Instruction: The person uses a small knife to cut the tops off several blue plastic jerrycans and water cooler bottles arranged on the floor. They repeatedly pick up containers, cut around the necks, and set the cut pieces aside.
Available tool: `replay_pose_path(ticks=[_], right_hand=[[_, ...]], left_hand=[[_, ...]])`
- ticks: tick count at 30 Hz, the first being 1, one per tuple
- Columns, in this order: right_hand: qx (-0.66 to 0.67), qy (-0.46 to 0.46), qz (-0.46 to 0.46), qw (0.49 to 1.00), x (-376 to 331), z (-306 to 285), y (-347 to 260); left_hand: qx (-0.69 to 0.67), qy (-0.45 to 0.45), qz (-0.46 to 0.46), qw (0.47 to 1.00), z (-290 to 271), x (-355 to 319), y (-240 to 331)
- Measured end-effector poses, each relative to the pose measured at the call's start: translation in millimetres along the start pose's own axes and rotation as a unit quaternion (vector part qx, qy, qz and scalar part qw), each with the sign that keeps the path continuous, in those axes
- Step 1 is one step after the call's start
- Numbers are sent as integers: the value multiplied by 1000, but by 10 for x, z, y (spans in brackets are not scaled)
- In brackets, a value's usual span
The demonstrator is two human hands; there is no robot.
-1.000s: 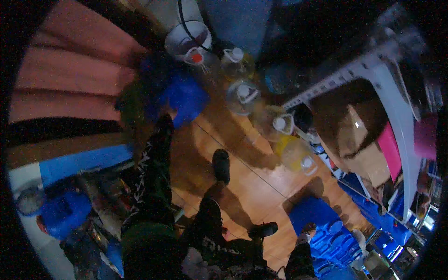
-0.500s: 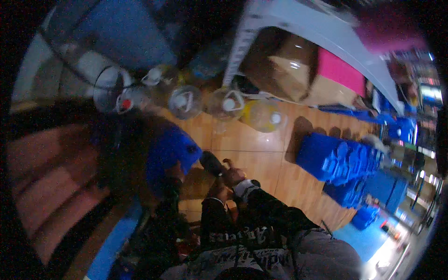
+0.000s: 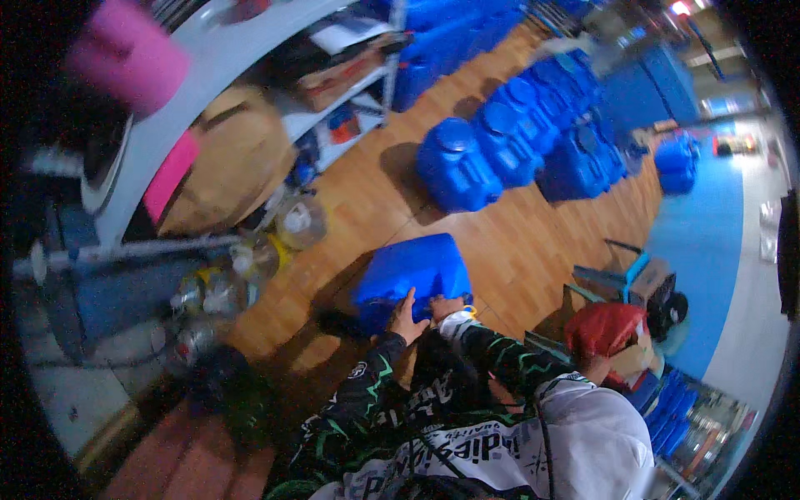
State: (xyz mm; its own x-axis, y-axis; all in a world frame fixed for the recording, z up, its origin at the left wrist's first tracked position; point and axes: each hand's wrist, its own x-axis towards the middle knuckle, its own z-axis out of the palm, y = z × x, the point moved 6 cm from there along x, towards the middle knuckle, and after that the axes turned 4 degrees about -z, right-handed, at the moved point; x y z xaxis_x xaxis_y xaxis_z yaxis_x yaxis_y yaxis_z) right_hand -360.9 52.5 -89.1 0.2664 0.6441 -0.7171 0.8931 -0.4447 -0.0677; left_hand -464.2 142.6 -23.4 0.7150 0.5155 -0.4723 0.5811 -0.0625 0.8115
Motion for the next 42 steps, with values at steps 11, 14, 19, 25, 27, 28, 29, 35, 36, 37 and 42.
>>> replay_pose_path(ticks=[11,14,19,25,27,28,29,35,36,37,42], right_hand=[[269,73,315,907,-114,791,4397],[385,49,411,825,-165,1291,5206],[479,133,414,763,184,1575,6090],[201,217,332,896,819,609,6316],[253,338,362,831,937,429,6324],[222,391,348,822,1000,318,6312],[231,438,338,800,1046,243,6315],[499,407,271,715,1173,268,6014],[411,401,257,777,1201,213,5789],[253,379,246,856,1221,161,5509],[133,82,110,982,1586,794,3766]], left_hand=[[18,-106,-235,966,531,-281,-1385],[-46,11,-250,967,362,-736,-2232],[-131,-50,-324,936,355,-1145,-2885],[-45,-68,-400,913,526,-1371,-3083],[37,-134,-428,893,560,-1499,-3261],[31,-126,-384,914,555,-1529,-3288],[45,-82,-330,939,533,-1619,-3278],[-282,-1,-395,875,817,-2299,-3490],[-73,-5,-390,918,830,-2395,-3476],[-206,-37,-459,863,985,-2486,-3528],[-137,96,-410,897,970,-2753,-3224]])
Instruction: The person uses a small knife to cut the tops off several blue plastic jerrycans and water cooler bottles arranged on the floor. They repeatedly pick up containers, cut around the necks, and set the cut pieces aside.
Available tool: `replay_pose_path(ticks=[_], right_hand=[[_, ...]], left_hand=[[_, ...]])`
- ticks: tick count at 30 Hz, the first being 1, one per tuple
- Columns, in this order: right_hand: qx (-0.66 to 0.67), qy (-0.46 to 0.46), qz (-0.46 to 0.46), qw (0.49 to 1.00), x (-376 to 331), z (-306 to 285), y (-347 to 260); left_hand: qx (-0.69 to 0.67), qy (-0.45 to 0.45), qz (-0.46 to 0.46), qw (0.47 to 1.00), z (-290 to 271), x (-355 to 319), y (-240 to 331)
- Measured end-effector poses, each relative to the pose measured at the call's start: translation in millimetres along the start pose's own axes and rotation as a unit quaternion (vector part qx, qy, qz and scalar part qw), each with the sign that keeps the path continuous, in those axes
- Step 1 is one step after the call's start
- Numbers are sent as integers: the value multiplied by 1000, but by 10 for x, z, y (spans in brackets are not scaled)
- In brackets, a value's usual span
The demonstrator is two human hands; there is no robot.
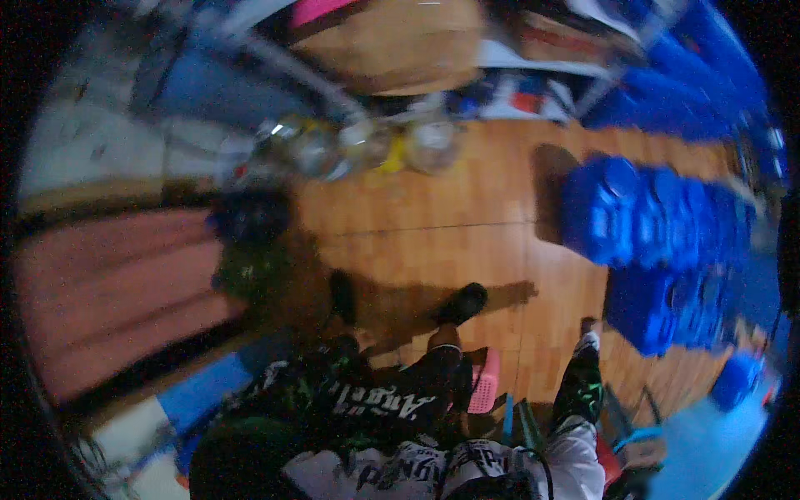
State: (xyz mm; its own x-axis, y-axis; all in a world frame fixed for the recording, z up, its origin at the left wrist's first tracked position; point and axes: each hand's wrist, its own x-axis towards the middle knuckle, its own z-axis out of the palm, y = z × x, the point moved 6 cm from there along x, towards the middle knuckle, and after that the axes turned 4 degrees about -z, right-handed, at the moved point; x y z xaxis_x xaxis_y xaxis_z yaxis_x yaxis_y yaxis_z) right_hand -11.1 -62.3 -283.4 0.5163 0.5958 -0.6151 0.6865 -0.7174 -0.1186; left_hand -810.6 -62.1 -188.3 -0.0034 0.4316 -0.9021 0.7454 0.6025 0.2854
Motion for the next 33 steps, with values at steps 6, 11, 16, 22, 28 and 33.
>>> replay_pose_path(ticks=[6,11,16,22,28,33], right_hand=[[-160,-344,-229,896,-818,1463,-3256],[-117,-194,-542,809,-2536,2156,-6898],[-163,-220,-646,712,-4247,3254,-9735],[-247,-79,-734,627,-5793,4282,-12413],[-333,-29,-710,620,-5650,4846,-12509],[-311,-1,-701,642,-5026,4811,-11256]], left_hand=[[-155,156,17,975,-874,-153,-258],[-222,353,17,909,-2337,-182,-1461],[-108,553,-44,825,-4184,-273,-2840],[45,423,-83,901,-5112,342,-4049],[-67,430,-19,900,-4463,639,-3866],[-350,413,23,840,-3841,692,-3905]])
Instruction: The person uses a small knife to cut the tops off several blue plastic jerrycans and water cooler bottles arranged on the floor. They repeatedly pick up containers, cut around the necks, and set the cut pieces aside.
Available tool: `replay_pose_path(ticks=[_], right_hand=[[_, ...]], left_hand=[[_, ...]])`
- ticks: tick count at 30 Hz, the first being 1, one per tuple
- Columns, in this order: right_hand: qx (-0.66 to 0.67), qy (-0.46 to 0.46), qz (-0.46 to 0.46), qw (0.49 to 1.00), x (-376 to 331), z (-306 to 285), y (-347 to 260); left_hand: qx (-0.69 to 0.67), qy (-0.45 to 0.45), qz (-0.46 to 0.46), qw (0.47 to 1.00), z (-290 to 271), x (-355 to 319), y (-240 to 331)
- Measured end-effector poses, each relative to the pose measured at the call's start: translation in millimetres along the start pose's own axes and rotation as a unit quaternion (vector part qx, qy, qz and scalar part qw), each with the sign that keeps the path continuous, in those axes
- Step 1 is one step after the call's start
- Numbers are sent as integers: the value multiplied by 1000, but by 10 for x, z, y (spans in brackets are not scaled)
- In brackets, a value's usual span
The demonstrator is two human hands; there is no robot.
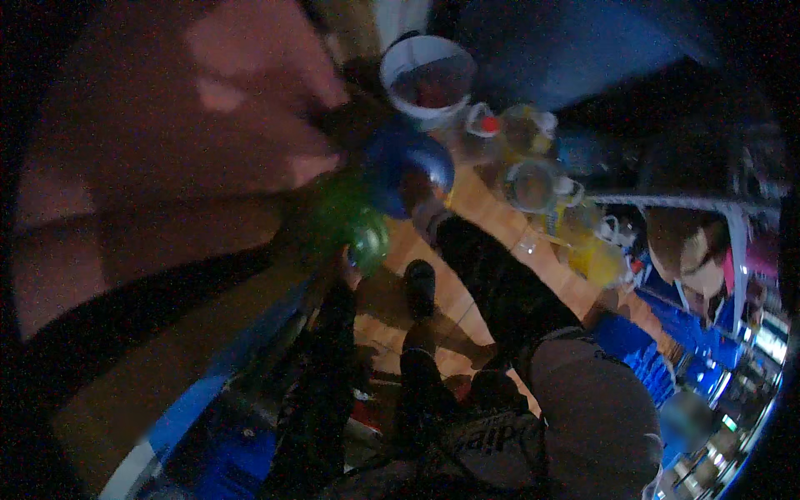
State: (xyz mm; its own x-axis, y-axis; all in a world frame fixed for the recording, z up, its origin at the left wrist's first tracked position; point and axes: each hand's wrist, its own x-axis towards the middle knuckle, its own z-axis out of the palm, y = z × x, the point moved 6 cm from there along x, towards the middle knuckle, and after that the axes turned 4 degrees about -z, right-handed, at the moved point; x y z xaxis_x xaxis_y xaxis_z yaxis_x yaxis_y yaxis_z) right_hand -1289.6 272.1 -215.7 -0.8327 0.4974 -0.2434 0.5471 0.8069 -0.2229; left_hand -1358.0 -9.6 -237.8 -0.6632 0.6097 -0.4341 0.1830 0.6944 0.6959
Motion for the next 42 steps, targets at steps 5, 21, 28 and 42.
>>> replay_pose_path(ticks=[5,21,28,42], right_hand=[[147,-7,102,984,-2097,-274,882],[435,114,628,635,-10021,24,2057],[421,154,765,463,-11409,436,1936],[461,154,778,399,-11231,761,3498]], left_hand=[[136,-27,77,987,68,-216,50],[462,-324,397,724,4384,-3829,3453],[408,-460,436,658,6679,-5172,3645],[338,-485,474,653,8655,-6081,4807]])
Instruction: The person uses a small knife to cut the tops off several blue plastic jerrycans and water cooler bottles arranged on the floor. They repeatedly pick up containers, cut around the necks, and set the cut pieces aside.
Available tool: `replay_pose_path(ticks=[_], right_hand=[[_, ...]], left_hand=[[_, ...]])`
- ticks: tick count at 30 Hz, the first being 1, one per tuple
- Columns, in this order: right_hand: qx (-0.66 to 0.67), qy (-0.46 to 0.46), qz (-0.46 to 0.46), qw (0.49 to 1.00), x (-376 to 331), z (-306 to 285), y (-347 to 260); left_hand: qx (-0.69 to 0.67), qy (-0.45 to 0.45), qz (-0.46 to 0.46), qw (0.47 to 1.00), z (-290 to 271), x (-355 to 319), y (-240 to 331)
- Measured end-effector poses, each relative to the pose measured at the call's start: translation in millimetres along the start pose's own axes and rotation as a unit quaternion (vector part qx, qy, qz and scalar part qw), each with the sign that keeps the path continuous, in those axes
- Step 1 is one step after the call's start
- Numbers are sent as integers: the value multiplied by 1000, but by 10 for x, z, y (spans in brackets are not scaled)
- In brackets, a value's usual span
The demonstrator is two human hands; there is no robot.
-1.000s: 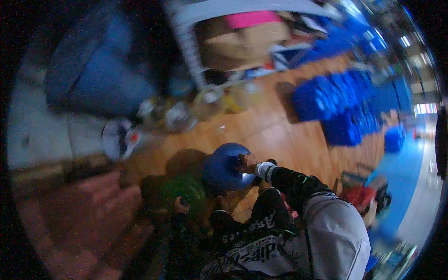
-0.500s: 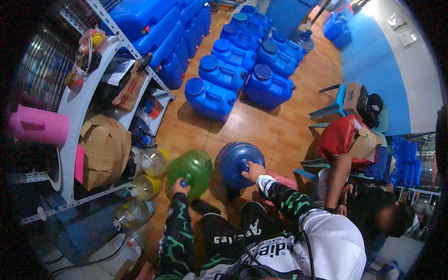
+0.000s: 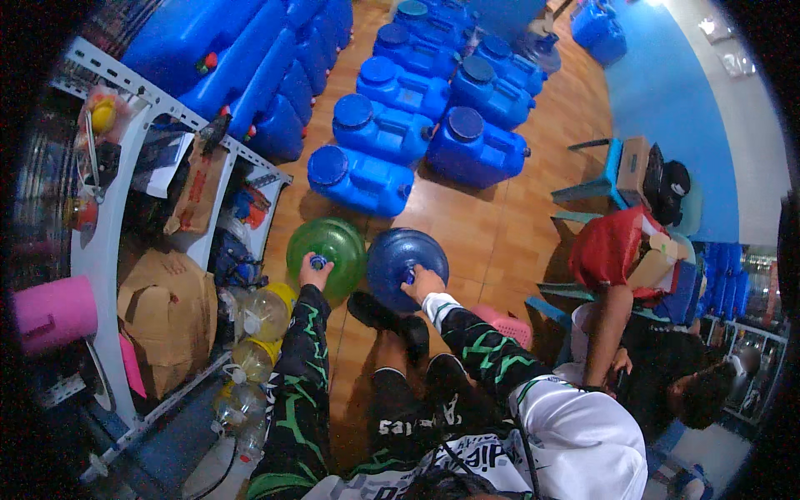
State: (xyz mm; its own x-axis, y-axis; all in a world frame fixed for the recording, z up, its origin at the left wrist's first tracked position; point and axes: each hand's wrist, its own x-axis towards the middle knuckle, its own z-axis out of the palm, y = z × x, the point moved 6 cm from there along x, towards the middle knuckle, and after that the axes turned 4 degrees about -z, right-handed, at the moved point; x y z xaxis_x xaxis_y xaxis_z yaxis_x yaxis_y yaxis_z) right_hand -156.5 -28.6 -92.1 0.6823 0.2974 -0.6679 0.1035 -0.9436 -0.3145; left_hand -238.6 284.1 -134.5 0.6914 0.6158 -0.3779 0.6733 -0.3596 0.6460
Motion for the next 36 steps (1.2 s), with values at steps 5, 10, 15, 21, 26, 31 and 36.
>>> replay_pose_path(ticks=[5,10,15,21,26,31,36], right_hand=[[60,29,18,998,297,56,-166],[153,-27,63,986,380,94,90],[230,31,96,968,565,135,642],[189,-8,-20,982,855,-129,611],[638,-17,32,769,1047,-1040,625],[412,101,-139,895,1493,-2716,1407],[293,-39,-229,927,1537,-3926,2051]], left_hand=[[-11,-12,30,999,-124,169,-151],[-112,-84,-10,990,-154,-256,-604],[-657,-95,-446,600,444,-976,-1162],[-131,-283,-97,945,932,-1220,496],[-314,-297,-168,886,1795,-941,2345],[-301,-302,-154,891,2727,-531,3843],[-278,-268,-32,922,3385,-515,5048]])
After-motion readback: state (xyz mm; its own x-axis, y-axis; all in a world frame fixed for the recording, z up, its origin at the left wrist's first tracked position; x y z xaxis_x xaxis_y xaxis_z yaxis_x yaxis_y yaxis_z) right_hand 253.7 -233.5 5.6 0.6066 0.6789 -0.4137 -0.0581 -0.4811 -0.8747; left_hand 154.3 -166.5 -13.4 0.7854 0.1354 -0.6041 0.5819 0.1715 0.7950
